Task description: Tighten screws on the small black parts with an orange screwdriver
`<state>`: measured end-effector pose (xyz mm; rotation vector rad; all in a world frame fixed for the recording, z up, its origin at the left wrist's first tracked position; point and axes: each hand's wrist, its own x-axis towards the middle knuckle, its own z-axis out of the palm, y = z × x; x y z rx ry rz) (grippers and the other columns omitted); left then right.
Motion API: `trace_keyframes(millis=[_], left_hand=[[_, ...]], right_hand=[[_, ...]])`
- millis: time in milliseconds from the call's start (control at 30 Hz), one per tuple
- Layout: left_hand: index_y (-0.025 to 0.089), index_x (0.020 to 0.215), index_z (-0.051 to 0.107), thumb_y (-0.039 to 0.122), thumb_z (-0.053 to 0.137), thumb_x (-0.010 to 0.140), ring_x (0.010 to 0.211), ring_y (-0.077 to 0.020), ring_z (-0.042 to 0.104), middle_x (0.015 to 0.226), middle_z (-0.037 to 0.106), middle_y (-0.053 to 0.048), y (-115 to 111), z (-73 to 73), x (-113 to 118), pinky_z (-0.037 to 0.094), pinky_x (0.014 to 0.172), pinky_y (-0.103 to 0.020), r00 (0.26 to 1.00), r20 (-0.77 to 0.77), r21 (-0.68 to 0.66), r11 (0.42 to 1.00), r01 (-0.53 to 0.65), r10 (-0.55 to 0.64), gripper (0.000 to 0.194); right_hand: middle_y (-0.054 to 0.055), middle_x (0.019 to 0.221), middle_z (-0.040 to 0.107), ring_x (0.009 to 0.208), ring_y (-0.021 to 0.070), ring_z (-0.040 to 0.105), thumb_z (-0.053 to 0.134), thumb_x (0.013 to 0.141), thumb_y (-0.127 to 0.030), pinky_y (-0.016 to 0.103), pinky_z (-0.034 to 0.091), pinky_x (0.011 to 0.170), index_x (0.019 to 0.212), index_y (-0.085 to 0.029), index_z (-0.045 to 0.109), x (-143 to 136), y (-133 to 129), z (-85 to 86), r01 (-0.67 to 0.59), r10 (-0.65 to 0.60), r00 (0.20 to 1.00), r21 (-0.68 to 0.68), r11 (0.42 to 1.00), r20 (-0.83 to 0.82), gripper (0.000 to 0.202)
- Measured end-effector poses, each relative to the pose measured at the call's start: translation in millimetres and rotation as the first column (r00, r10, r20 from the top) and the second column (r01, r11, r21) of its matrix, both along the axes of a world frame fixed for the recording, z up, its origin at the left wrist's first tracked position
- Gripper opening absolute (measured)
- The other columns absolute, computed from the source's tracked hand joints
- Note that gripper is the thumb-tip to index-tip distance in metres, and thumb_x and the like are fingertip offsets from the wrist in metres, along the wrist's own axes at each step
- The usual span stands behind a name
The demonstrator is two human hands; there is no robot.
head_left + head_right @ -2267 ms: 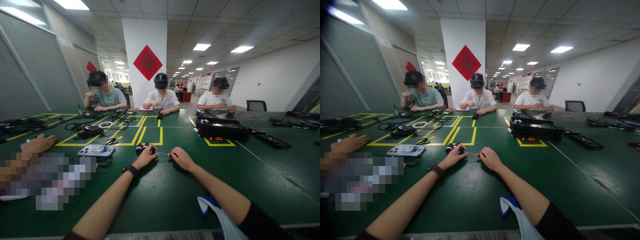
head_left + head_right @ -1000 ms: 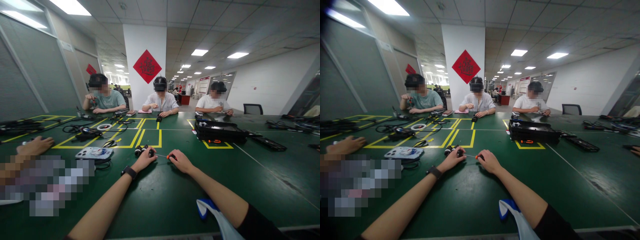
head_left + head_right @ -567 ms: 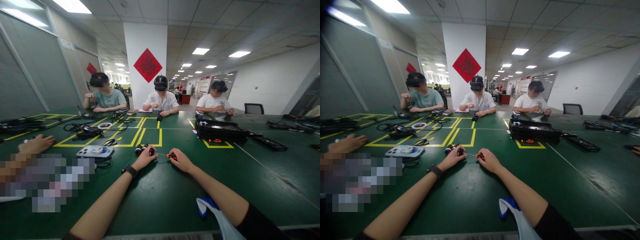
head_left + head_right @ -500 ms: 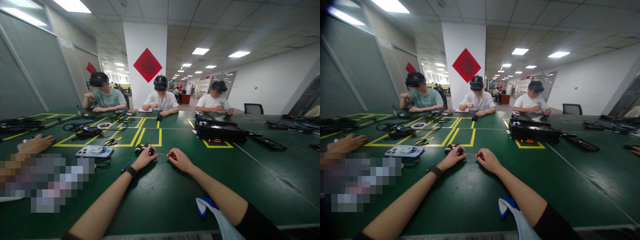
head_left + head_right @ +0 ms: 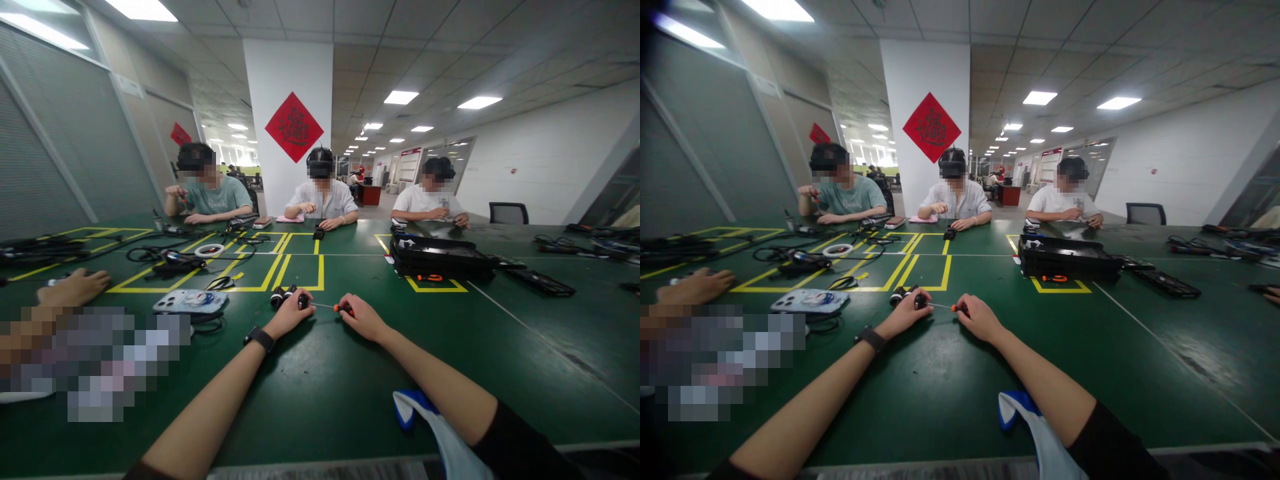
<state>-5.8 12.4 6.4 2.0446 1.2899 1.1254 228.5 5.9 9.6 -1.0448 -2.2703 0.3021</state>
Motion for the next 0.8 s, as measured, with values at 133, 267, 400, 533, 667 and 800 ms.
trace_keyframes(millis=[133,267,400,533,667,800], left_hand=[[0.018,0.088,0.052,0.032,0.058,0.07,0.073,-0.0139,0.052,0.08,0.055,0.0,-0.2,0.1,0.0,0.042,0.07,-0.028,1.0,-0.012,-0.001,1.0,0.011,-0.011,0.024],[0.018,0.089,0.052,0.033,0.058,0.07,0.072,-0.0139,0.052,0.08,0.056,0.0,1.0,-1.6,0.0,0.041,0.07,-0.028,1.0,-0.013,-0.005,1.0,0.016,-0.016,0.025],[0.018,0.09,0.052,0.033,0.058,0.07,0.072,-0.0137,0.052,0.079,0.056,0.0,2.0,-2.2,0.0,0.041,0.07,-0.028,1.0,-0.013,-0.012,1.0,0.024,-0.025,0.026],[0.018,0.089,0.052,0.032,0.059,0.07,0.072,-0.0139,0.052,0.079,0.056,0.0,0.7,-1.1,0.3,0.041,0.07,-0.028,1.0,-0.005,-0.01,1.0,0.012,-0.012,0.025],[0.018,0.089,0.051,0.032,0.058,0.07,0.07,-0.0134,0.052,0.076,0.056,0.001,-0.3,-0.2,0.4,0.041,0.07,-0.028,0.999,0.007,-0.022,0.999,0.033,-0.033,0.024],[0.018,0.089,0.05,0.032,0.058,0.07,0.069,-0.0127,0.052,0.075,0.055,0.002,0.3,-0.4,-0.1,0.042,0.069,-0.027,0.999,0.023,-0.034,0.999,0.034,-0.033,0.024]], right_hand=[[0.004,0.086,0.055,0.08,0.0159,0.049,0.054,0.081,-0.023,0.029,0.037,0.075,0.092,-0.018,0.053,-0.9,0.3,-0.6,0.051,-0.051,0.999,0.048,0.998,0.009,0.013],[0.005,0.09,0.057,0.083,0.0168,0.049,0.051,0.083,-0.027,0.03,0.036,0.075,0.094,-0.017,0.054,-0.7,0.6,-0.3,0.061,-0.062,0.998,0.047,0.997,0.022,0.015],[0.005,0.091,0.057,0.086,0.0165,0.049,0.044,0.087,-0.025,0.03,0.036,0.077,0.093,-0.017,0.056,-0.2,1.8,-0.7,0.051,-0.052,0.998,0.048,0.998,0.028,0.016],[0.005,0.09,0.057,0.087,0.0166,0.049,0.042,0.087,-0.022,0.031,0.035,0.079,0.09,-0.017,0.057,-0.7,4.0,-2.0,0.066,-0.067,0.997,0.055,0.996,0.027,0.015],[0.004,0.087,0.057,0.084,0.0166,0.049,0.047,0.084,-0.02,0.03,0.036,0.077,0.09,-0.018,0.055,-0.5,4.2,-1.5,0.062,-0.063,0.998,0.052,0.997,0.012,0.01],[0.004,0.086,0.056,0.08,0.016,0.049,0.054,0.079,-0.018,0.029,0.038,0.073,0.091,-0.018,0.054,0.5,3.6,-0.5,0.03,-0.03,0.999,0.017,0.999,-0.021,0.012]])
